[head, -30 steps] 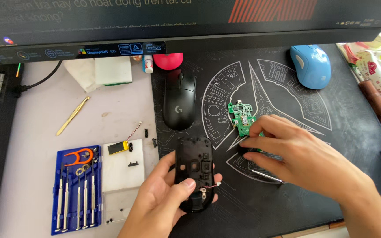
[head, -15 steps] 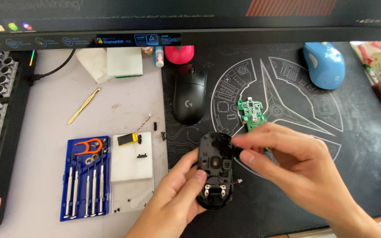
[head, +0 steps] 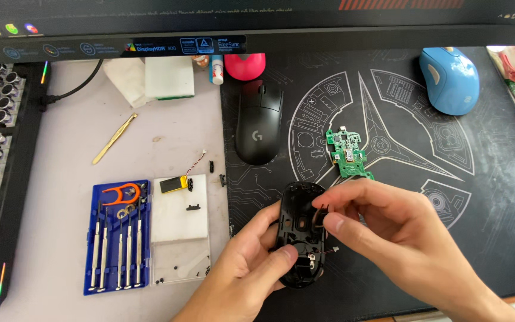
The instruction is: The person assembles a computer mouse by inserting screws into the mouse shell and securing the circuit board inside. They use a screwdriver to tighten the screws and ensure the components are properly aligned.
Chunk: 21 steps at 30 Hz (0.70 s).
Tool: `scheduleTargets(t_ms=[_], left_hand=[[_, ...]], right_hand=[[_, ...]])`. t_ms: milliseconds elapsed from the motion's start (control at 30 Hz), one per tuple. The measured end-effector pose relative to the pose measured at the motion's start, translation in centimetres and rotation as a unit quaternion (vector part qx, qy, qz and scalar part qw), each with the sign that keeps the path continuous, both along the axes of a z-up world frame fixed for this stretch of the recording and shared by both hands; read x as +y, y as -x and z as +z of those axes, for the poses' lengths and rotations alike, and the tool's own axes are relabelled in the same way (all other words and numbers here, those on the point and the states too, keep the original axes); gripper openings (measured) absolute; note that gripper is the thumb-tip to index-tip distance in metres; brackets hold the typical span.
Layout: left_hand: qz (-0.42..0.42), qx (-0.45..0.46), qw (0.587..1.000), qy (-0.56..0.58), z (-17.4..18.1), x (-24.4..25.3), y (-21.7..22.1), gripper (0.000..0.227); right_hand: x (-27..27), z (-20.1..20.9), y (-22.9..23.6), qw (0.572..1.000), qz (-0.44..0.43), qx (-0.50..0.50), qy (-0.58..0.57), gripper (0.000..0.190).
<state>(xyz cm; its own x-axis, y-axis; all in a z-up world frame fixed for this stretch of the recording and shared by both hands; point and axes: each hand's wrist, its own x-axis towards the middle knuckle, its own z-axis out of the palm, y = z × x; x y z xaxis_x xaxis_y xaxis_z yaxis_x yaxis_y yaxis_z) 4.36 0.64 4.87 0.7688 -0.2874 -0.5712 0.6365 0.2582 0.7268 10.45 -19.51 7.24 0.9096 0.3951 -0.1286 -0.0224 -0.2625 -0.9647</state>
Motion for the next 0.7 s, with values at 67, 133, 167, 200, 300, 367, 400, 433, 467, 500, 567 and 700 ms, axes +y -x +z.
scheduleTargets(t_ms=[67,133,167,200,300,367,400,433,467,500,567,700], left_hand=[[0.003,0.005,1.0,-0.004,0.0,0.0,0.0,0.063],[0.007,0.011,1.0,-0.007,0.0,-0.1,0.0,0.064],[0.02,0.016,1.0,0.004,0.0,-0.1,0.0,0.062],[0.032,0.022,0.999,0.016,0.0,0.0,-0.1,0.059],[0.072,-0.038,0.99,0.114,-2.7,-0.2,0.5,0.058],[0.063,-0.046,0.991,0.108,-2.5,0.0,0.4,0.058],[0.054,-0.053,0.992,0.104,-2.4,0.0,0.5,0.06],[0.055,-0.053,0.992,0.103,-2.2,0.1,0.5,0.06],[0.051,-0.06,0.992,0.1,-2.1,0.1,0.5,0.061],[0.047,-0.068,0.992,0.095,-2.0,0.1,0.6,0.062],[0.051,-0.068,0.991,0.1,-2.1,0.1,0.6,0.062],[0.049,-0.123,0.986,0.098,-1.7,0.0,0.6,0.058]], right_hand=[[0.0,-0.2,0.0,1.0,-0.015,0.006,-0.001,0.02],[0.1,-0.2,0.0,0.999,-0.03,0.012,-0.002,0.02],[0.3,0.0,-0.1,0.998,-0.001,-0.057,-0.01,0.014],[0.4,0.3,-0.1,0.991,0.028,-0.127,-0.018,0.009],[0.6,0.6,-0.2,0.893,0.047,-0.439,0.093,0.003],[0.5,0.7,-0.5,0.85,0.051,-0.517,0.086,0.004],[0.4,0.7,-0.7,0.801,0.053,-0.591,0.08,0.007],[0.4,0.6,-0.7,0.802,0.054,-0.59,0.079,0.007],[0.4,0.4,-0.6,0.797,0.042,-0.596,0.085,0.008],[0.4,0.3,-0.6,0.793,0.03,-0.602,0.089,0.009],[0.3,0.5,-0.3,0.835,0.041,-0.538,0.111,0.005],[0.4,0.0,-0.3,0.935,0.086,-0.32,0.129,0.007]])
